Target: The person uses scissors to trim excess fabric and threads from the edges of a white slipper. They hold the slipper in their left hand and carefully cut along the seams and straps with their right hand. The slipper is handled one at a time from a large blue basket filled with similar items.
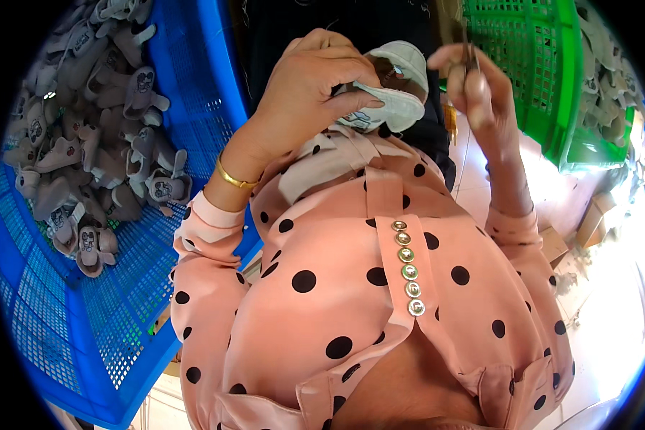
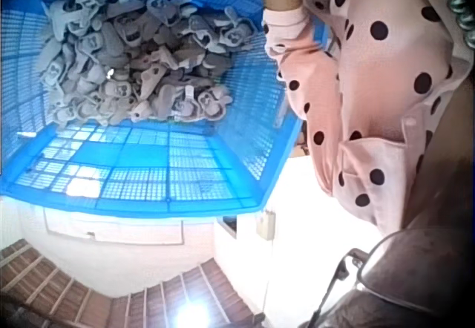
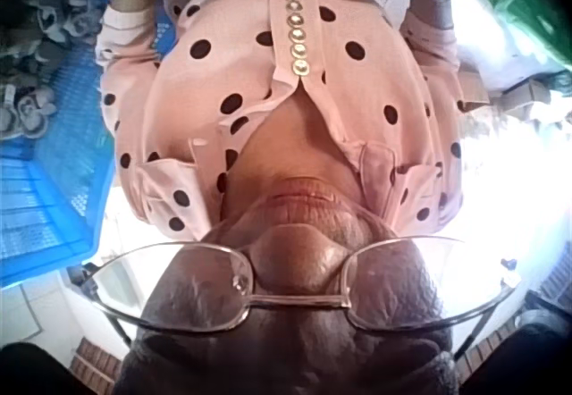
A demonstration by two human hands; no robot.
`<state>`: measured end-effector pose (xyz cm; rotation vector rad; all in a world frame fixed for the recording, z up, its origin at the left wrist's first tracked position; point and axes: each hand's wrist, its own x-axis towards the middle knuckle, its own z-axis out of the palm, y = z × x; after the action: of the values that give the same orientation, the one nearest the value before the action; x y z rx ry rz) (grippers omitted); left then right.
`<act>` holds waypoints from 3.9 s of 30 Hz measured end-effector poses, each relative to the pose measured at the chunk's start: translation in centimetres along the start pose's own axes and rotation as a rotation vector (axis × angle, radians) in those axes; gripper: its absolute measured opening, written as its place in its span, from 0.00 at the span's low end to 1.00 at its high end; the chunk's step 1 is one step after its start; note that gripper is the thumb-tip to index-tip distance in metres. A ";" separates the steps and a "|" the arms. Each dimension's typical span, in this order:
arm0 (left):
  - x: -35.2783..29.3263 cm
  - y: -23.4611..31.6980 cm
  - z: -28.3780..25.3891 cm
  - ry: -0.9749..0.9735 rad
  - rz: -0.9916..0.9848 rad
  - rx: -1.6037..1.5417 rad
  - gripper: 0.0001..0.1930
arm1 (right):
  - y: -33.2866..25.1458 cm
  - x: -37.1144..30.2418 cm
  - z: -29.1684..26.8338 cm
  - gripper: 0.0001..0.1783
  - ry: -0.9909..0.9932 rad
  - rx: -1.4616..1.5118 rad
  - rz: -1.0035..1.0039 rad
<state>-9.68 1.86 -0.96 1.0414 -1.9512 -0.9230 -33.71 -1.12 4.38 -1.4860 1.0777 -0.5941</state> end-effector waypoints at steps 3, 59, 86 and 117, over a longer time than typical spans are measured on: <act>1.1 1.5 -1.3 -0.008 -0.030 -0.027 0.09 | -1.6 -0.8 0.3 0.23 -0.057 -0.088 0.058; -2.4 4.4 1.8 0.242 -0.837 -0.916 0.17 | 0.6 0.2 1.9 0.23 0.123 -1.036 -0.439; -2.2 4.7 2.2 0.269 -0.810 -0.932 0.15 | -0.2 0.4 1.3 0.21 0.065 -1.086 -0.475; -2.5 4.1 2.9 0.166 -0.715 -0.983 0.17 | 2.9 -0.4 2.9 0.25 -0.043 -0.300 0.087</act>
<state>-12.56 6.46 0.48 1.1143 -0.7269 -1.8362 -32.34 0.86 1.06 -1.6911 1.2308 -0.3477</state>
